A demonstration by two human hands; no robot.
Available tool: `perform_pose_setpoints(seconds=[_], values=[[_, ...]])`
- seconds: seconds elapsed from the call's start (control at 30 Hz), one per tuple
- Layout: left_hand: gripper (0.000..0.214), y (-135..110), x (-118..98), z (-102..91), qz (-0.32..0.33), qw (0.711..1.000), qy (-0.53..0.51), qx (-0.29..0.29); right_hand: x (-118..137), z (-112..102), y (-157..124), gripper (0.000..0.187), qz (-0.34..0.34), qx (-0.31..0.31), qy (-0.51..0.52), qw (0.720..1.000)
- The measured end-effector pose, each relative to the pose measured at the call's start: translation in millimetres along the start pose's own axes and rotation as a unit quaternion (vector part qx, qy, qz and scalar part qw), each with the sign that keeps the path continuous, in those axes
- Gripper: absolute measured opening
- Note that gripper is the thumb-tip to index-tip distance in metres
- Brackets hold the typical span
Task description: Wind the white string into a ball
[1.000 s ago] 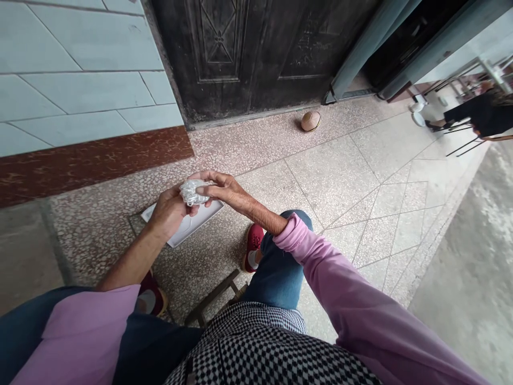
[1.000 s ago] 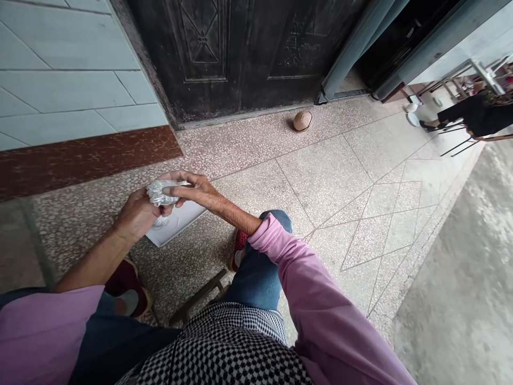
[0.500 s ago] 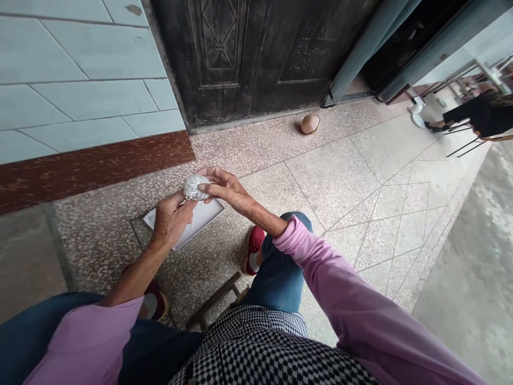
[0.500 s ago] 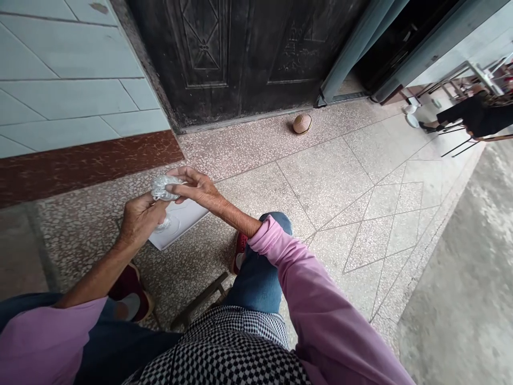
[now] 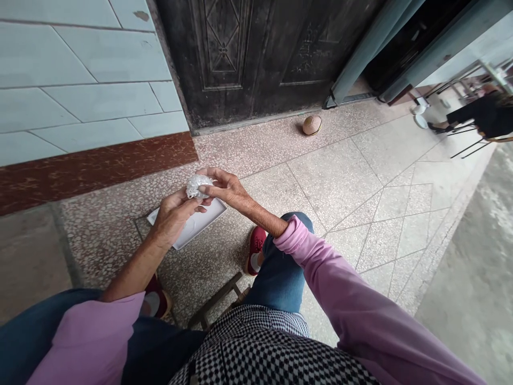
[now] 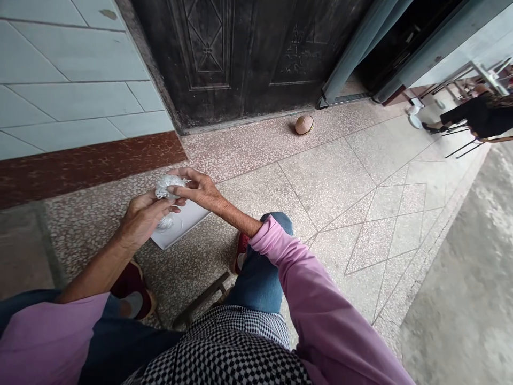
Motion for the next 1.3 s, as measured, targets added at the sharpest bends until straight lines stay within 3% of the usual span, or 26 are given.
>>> perform_pose_setpoints(seconds=[0.17, 0.33, 0.5, 0.7, 0.83, 0.97, 1.03, 1.2, 1.3], values=[[0.043, 0.4, 5.1, -4.0, 0.041, 0.996, 0.081, -0.008, 2.0, -2.7, 2.4, 0.075, -0.006, -0.026, 0.001, 1.0], [0.049, 0.2, 4.9, -3.9, 0.084, 0.993, 0.088, -0.003, 5.7, -0.6, 3.0, 0.082, -0.022, -0.008, -0.019, 1.0], [0.053, 1.6, 4.7, -6.6, 0.1, 0.991, 0.085, 0.002, 9.4, -5.1, -1.3, 0.062, -0.007, 0.016, -0.078, 0.997], [0.053, 5.9, 5.4, -8.0, 0.087, 0.992, 0.072, 0.056, 2.7, -18.9, 2.6, 0.082, -0.05, 0.103, -0.048, 0.992], [0.045, 4.6, -2.1, -11.3, 0.081, 0.99, 0.085, 0.073, -1.6, -21.7, 7.4, 0.082, -0.079, 0.081, -0.045, 0.992], [0.031, -0.1, -10.9, -14.7, 0.079, 0.984, 0.151, 0.041, -4.5, -25.5, 11.2, 0.067, -0.092, -0.013, -0.133, 0.987], [0.029, -2.1, -14.2, -15.4, 0.085, 0.979, 0.184, 0.022, -5.8, -26.4, 11.7, 0.058, -0.111, -0.029, -0.196, 0.974], [0.013, -2.3, -22.3, -15.5, 0.161, 0.952, 0.258, 0.016, -8.1, -26.7, 11.1, 0.047, -0.139, 0.002, -0.342, 0.929], [0.016, 1.6, -23.3, -18.4, 0.168, 0.94, 0.296, 0.038, -7.6, -26.4, 9.7, 0.046, -0.133, 0.045, -0.383, 0.913]])
Point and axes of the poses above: each hand's wrist, its own y-axis towards the middle knuckle, its own z-axis out of the palm, x = y × z, the point moved 3 cm from there along y, towards the middle knuckle, and after that the axes turned 3 degrees about -z, right-handed, at the moved point
